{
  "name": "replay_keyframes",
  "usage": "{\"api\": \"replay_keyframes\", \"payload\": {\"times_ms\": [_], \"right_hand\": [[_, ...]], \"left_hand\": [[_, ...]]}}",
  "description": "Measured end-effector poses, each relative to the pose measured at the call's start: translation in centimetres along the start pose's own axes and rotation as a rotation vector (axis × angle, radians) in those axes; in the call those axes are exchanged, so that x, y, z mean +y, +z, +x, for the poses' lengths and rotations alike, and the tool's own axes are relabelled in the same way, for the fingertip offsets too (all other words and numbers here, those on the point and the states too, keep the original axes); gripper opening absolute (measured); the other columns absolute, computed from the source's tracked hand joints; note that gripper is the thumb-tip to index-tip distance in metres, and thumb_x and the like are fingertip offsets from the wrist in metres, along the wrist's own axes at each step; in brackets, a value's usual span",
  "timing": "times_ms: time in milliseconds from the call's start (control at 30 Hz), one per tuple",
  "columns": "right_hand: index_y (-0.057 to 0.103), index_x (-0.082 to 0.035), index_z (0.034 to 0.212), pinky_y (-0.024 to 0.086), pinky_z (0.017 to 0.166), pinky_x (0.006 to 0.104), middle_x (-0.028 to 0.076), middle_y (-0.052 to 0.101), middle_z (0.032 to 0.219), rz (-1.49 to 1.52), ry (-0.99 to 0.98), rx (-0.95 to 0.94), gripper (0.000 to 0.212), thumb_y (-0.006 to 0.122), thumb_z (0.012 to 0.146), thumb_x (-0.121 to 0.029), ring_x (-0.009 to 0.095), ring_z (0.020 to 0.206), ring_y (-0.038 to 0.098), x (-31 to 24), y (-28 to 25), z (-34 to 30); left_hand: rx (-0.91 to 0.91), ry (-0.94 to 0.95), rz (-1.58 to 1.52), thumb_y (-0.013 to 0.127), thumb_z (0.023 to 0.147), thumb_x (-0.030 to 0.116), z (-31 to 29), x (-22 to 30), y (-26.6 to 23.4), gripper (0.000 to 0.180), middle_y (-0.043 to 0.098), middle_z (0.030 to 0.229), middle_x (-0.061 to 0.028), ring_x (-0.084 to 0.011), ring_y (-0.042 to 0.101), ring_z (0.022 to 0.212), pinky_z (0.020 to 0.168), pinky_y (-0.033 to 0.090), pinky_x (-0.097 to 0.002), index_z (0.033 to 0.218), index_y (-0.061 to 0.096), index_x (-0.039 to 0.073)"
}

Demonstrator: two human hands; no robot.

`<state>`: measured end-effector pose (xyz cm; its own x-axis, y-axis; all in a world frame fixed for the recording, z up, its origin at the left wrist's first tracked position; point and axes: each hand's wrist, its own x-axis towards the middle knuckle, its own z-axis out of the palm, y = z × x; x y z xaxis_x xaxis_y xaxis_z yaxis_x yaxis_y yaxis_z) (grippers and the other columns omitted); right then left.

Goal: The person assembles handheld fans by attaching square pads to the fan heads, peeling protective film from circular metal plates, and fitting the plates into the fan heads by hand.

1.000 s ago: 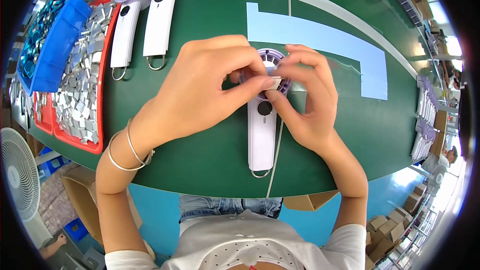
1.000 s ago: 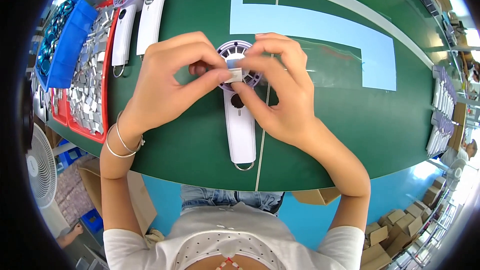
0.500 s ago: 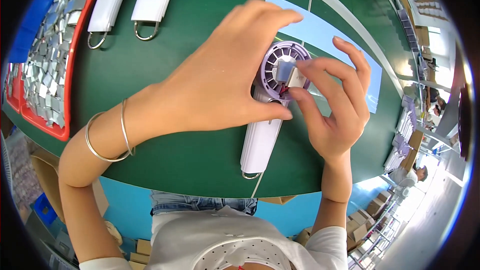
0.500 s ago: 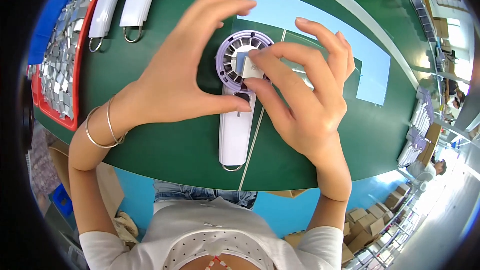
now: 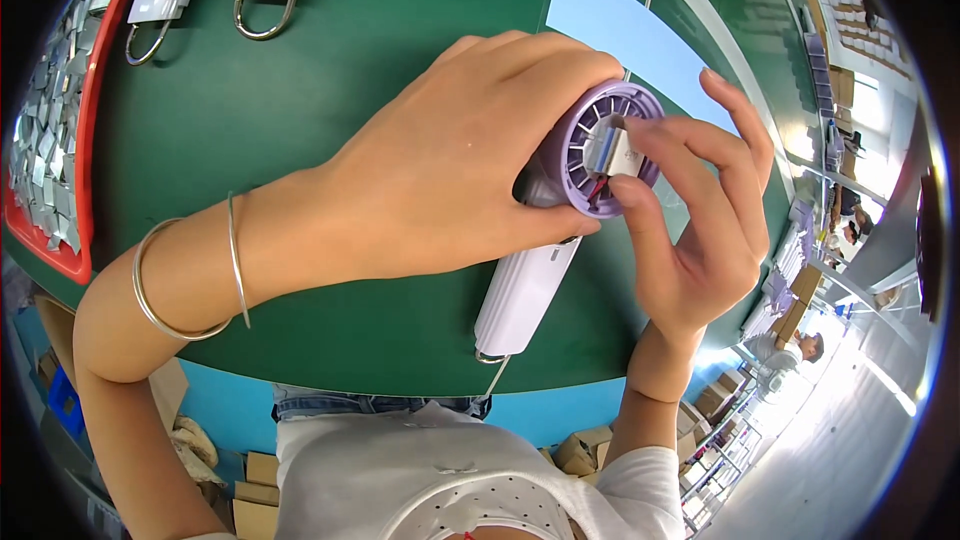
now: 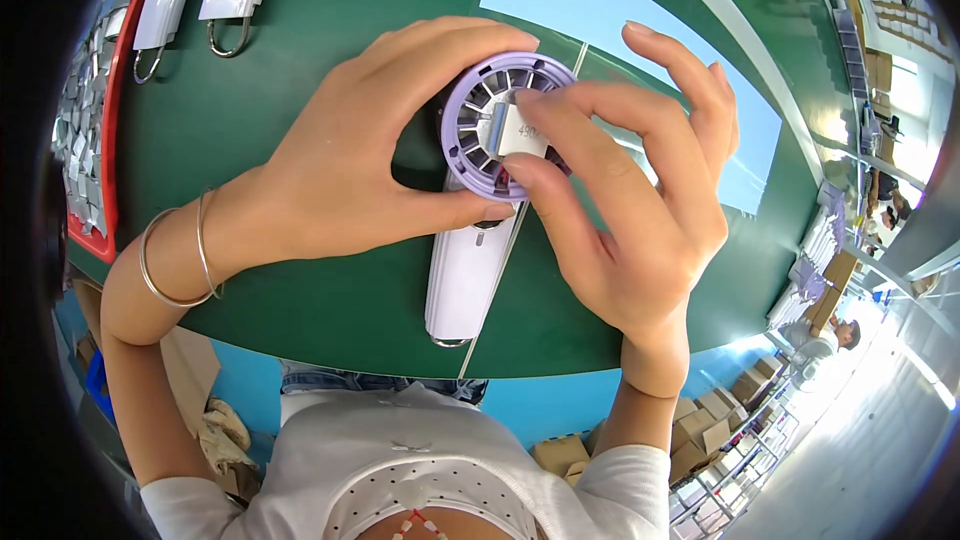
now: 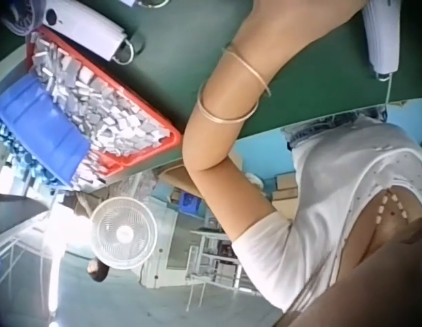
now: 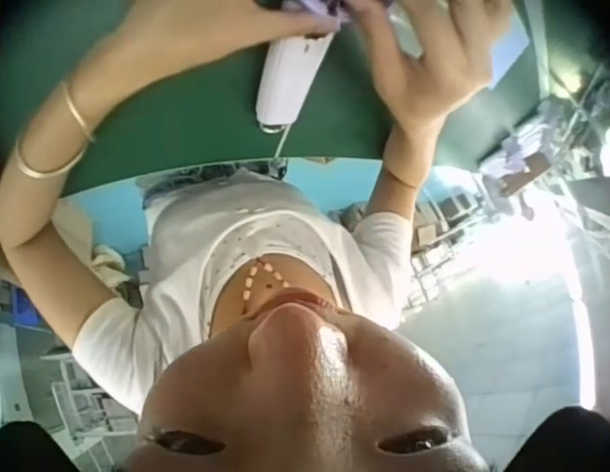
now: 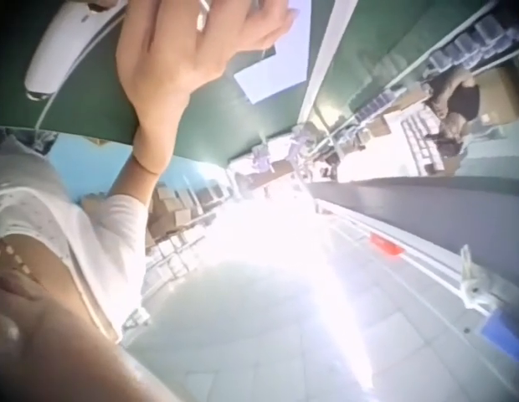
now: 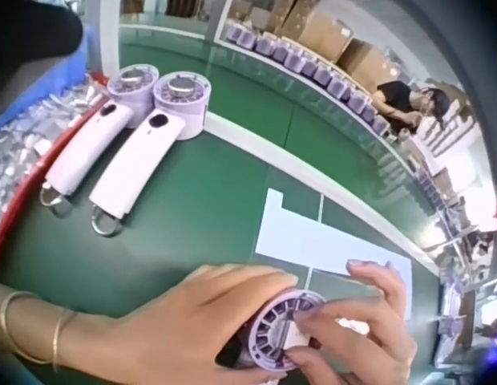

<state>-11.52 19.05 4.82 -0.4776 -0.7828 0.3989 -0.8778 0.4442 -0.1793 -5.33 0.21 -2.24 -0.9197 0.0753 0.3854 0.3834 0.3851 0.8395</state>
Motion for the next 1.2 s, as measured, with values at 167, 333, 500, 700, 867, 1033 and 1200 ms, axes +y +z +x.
{"api": "replay_keyframes", "payload": {"times_ms": [167, 333, 500, 700, 867, 1033, 1200], "right_hand": [[0.074, 0.003, 0.095, 0.046, 0.096, 0.0471, 0.011, 0.069, 0.095, 0.015, -0.01, -0.003, 0.026, 0.079, 0.071, -0.007, 0.04, 0.118, 0.057, 0.1, 0.1, 0.0], [0.074, 0.003, 0.095, 0.046, 0.096, 0.0471, 0.011, 0.069, 0.095, 0.027, -0.019, 0.003, 0.027, 0.079, 0.07, -0.006, 0.041, 0.118, 0.057, 0.2, 0.2, -0.1], [0.075, 0.003, 0.095, 0.046, 0.096, 0.0475, 0.011, 0.069, 0.096, 0.034, -0.028, 0.003, 0.027, 0.08, 0.07, -0.006, 0.041, 0.118, 0.057, 0.2, 0.2, -0.1], [0.075, 0.003, 0.094, 0.045, 0.097, 0.0475, 0.012, 0.069, 0.097, 0.019, -0.031, -0.006, 0.027, 0.079, 0.07, -0.006, 0.042, 0.118, 0.057, 0.2, 0.1, 0.1], [0.073, 0.003, 0.093, 0.046, 0.095, 0.0452, 0.011, 0.068, 0.096, 0.059, 0.025, 0.034, 0.024, 0.078, 0.072, -0.007, 0.04, 0.116, 0.057, 0.0, 0.3, 0.0], [0.066, -0.001, 0.081, 0.044, 0.082, 0.0364, 0.008, 0.059, 0.081, 0.11, 0.252, 0.07, 0.018, 0.075, 0.075, -0.014, 0.027, 0.092, 0.057, -1.4, -0.8, 0.8], [0.057, -0.005, 0.069, 0.034, 0.079, 0.0354, 0.004, 0.046, 0.068, -0.132, 0.228, -0.119, 0.022, 0.074, 0.075, -0.017, 0.022, 0.073, 0.045, -2.3, -0.7, 1.6]], "left_hand": [[0.014, 0.011, 0.01, 0.087, 0.067, 0.02, 0.0, -0.1, 0.1, 0.076, 0.059, 0.132, -0.0111, -0.0324, 0.057, 0.12, 0.102, 0.045, -0.0419, 0.133, 0.054, 0.007], [0.021, 0.015, 0.012, 0.087, 0.066, 0.019, -0.1, -0.1, 0.1, 0.076, 0.06, 0.132, -0.0113, -0.0325, 0.057, 0.12, 0.102, 0.045, -0.0418, 0.133, 0.054, 0.007], [0.026, 0.015, 0.006, 0.087, 0.066, 0.019, -0.1, -0.2, 0.2, 0.076, 0.06, 0.132, -0.0113, -0.0322, 0.057, 0.12, 0.102, 0.046, -0.0416, 0.133, 0.054, 0.007], [0.028, 0.015, 0.017, 0.087, 0.066, 0.019, -0.1, -0.1, 0.2, 0.075, 0.06, 0.132, -0.0113, -0.0321, 0.057, 0.12, 0.102, 0.045, -0.0417, 0.133, 0.055, 0.007], [0.013, 0.014, -0.001, 0.087, 0.067, 0.019, 0.0, 0.0, 0.0, 0.075, 0.059, 0.131, -0.012, -0.0325, 0.056, 0.119, 0.102, 0.045, -0.042, 0.133, 0.054, 0.007], [0.02, -0.013, 0.008, 0.085, 0.068, 0.019, -0.1, 0.6, 0.2, 0.075, 0.057, 0.132, -0.0129, -0.0328, 0.055, 0.121, 0.103, 0.043, -0.0422, 0.135, 0.052, 0.007], [0.014, -0.025, 0.032, 0.083, 0.07, 0.018, 0.0, 0.9, 0.3, 0.073, 0.056, 0.133, -0.0131, -0.0328, 0.053, 0.121, 0.104, 0.042, -0.0427, 0.136, 0.051, 0.007]]}}
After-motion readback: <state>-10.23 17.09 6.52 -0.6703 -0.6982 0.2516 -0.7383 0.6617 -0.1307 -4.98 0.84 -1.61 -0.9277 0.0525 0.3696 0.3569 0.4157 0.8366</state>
